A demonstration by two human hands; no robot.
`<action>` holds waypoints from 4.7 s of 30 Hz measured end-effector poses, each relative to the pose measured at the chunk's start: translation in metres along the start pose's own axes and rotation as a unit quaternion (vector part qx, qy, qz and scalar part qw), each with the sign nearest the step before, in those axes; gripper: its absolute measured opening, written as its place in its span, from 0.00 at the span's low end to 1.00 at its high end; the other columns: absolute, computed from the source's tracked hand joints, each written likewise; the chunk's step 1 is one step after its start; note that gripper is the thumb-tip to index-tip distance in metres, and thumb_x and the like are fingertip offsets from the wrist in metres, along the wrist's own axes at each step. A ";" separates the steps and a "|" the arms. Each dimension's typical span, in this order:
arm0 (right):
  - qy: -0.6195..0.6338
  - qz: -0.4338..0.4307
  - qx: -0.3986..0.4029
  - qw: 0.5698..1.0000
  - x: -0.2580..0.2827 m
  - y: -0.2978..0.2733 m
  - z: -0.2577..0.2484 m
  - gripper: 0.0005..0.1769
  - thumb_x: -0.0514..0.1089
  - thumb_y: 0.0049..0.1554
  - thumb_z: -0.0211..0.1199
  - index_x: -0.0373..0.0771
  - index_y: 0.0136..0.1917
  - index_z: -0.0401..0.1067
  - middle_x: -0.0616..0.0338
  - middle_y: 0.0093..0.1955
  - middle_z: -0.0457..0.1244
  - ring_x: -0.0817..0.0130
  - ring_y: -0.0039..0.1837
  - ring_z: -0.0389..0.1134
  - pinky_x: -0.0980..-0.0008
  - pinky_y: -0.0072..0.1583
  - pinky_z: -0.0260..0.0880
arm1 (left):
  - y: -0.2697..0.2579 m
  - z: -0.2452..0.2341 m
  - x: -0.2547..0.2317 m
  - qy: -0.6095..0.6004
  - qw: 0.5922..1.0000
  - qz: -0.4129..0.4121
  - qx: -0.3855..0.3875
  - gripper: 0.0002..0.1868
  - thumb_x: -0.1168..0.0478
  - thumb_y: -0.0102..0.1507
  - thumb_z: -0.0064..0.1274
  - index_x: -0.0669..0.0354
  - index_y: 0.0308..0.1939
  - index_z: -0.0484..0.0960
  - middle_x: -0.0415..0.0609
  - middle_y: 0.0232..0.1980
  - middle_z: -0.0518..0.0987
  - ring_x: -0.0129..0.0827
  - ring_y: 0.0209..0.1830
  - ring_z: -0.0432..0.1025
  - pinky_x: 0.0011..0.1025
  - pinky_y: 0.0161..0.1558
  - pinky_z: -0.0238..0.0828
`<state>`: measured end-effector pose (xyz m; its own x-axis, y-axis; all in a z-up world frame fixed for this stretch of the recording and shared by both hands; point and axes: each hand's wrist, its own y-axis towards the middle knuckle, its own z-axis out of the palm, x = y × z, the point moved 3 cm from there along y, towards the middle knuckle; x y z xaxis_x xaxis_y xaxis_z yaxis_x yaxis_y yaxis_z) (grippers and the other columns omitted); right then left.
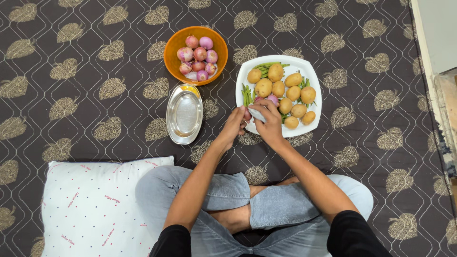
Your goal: The person peels onions by hand, removing the outer layers and placing the peeled onions into a white bowl containing potatoes and green beans.
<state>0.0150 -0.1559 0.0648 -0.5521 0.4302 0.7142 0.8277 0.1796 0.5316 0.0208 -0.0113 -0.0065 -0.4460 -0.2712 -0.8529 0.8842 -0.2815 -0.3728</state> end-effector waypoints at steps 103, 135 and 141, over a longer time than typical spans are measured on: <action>0.476 0.337 -0.154 0.797 -0.098 0.048 -0.119 0.10 0.35 0.60 0.61 0.30 0.55 0.75 0.54 0.44 0.68 0.69 0.45 0.71 0.71 0.48 0.73 | 0.054 -0.047 -0.071 0.546 0.715 0.386 -0.204 0.22 0.60 0.56 0.67 0.55 0.53 0.80 0.50 0.50 0.80 0.49 0.53 0.72 0.44 0.59 0.66; 0.423 0.269 -0.067 0.862 -0.077 0.027 -0.036 0.15 0.32 0.59 0.68 0.33 0.60 0.75 0.50 0.47 0.68 0.73 0.37 0.68 0.76 0.37 0.69 | -0.006 -0.048 -0.104 0.286 0.889 0.311 -0.175 0.28 0.60 0.51 0.70 0.63 0.53 0.80 0.43 0.43 0.84 0.27 0.43 0.78 0.28 0.41 0.76; 0.268 0.171 -0.022 0.948 -0.024 0.009 -0.018 0.12 0.33 0.61 0.67 0.33 0.59 0.76 0.52 0.54 0.68 0.73 0.50 0.69 0.77 0.47 0.68 | -0.057 -0.020 -0.068 0.272 0.898 0.321 -0.128 0.30 0.63 0.56 0.68 0.64 0.61 0.78 0.47 0.52 0.78 0.30 0.48 0.76 0.27 0.43 0.80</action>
<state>0.0342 -0.1804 0.0603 -0.2334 -0.0572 0.9707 0.9691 0.0678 0.2370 0.0030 0.0412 0.0657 0.2399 0.2078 -0.9483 0.9688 0.0111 0.2475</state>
